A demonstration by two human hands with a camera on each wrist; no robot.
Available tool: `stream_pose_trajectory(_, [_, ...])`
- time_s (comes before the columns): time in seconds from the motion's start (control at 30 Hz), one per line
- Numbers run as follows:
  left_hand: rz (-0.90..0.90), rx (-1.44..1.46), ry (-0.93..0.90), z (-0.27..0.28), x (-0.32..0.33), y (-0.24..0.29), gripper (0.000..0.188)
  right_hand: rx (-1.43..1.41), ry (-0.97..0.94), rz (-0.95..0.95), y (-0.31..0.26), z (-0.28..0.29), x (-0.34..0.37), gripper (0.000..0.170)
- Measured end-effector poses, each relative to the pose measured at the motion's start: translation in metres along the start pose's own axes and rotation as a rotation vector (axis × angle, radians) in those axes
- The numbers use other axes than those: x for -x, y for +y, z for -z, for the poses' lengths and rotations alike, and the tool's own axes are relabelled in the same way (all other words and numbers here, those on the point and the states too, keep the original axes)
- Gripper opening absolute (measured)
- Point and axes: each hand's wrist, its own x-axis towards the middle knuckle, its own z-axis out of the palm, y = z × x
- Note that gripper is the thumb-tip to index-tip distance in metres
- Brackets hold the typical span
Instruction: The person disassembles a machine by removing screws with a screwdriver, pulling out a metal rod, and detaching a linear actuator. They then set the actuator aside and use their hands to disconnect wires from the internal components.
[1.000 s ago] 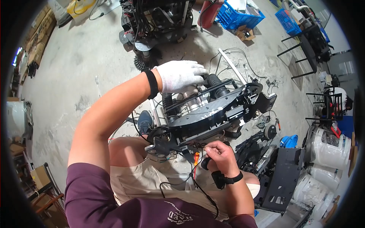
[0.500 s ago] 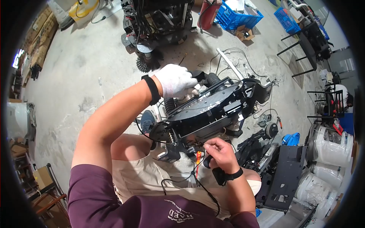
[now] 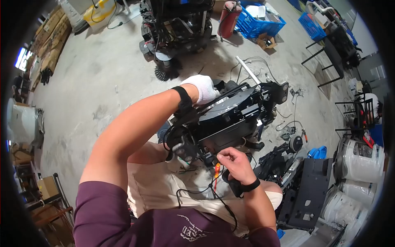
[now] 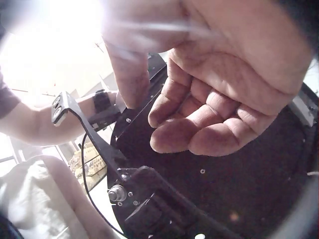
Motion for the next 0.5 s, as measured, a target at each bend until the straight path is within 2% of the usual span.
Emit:
stream_pose_trajectory(0.1, [-0.065,-0.092,0.026,0.0,0.004,-0.006,0.049,0.047,-0.011,0.013,-0.003,-0.002,0.002,0.019])
stream_pose_trajectory(0.17, [-0.221,-0.115,0.074,-0.005,0.009,-0.019,0.039,0.062,-0.007,0.009,-0.005,0.0,0.004,0.02])
stream_pose_trajectory(0.27, [-0.186,-0.12,0.107,-0.005,0.016,-0.032,0.034,0.034,-0.011,0.017,-0.004,0.001,0.006,0.02])
stream_pose_trajectory(0.33, [-0.195,-0.074,0.249,-0.002,0.021,-0.04,0.026,0.044,-0.016,-0.005,-0.003,0.0,0.007,0.019])
stream_pose_trajectory(0.5, [-0.38,-0.209,0.427,-0.001,0.007,-0.073,0.021,0.034,-0.019,-0.004,-0.003,-0.004,0.006,0.018])
